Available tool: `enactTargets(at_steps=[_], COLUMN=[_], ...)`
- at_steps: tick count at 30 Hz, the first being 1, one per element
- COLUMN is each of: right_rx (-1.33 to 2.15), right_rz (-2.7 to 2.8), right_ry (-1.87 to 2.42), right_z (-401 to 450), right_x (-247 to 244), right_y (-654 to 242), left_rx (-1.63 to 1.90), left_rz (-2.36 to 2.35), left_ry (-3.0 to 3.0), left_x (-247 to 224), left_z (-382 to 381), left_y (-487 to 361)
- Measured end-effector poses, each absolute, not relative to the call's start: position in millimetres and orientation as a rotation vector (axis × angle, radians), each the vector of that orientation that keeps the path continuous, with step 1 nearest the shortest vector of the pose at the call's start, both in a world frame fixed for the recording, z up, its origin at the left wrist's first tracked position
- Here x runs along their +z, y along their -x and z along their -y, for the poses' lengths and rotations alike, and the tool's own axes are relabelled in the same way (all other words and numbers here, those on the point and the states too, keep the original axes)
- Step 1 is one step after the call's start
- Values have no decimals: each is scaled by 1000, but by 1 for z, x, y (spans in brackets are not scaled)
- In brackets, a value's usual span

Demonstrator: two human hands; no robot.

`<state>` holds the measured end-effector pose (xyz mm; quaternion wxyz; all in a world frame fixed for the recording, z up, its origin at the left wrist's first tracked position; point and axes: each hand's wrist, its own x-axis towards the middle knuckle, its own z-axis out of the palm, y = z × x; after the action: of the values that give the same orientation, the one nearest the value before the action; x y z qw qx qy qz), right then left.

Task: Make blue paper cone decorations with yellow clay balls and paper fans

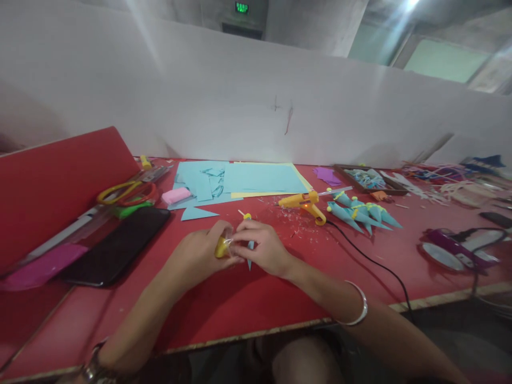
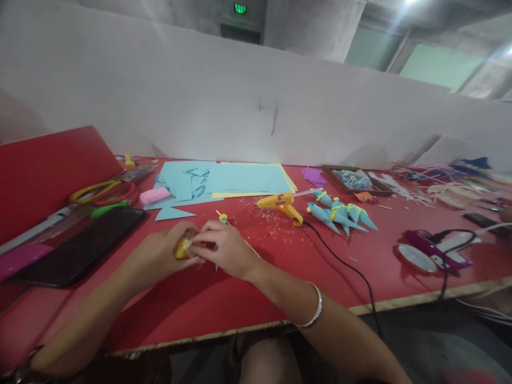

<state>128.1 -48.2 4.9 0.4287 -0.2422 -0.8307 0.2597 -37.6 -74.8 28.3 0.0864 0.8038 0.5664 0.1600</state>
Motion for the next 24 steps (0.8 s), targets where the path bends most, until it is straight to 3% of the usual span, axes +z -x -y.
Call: enactTargets(at_steps=[14,24], right_rx=[850,1348], right_rz=[1954,1355], right_ry=[624,769], right_z=[53,42], right_x=[7,12], right_y=[-122,-127], left_rx=[370,429], left_rz=[-1703,-1809], left_ry=[-2483,-2410], left_x=[28,25], left_z=[76,73], left_y=[34,38])
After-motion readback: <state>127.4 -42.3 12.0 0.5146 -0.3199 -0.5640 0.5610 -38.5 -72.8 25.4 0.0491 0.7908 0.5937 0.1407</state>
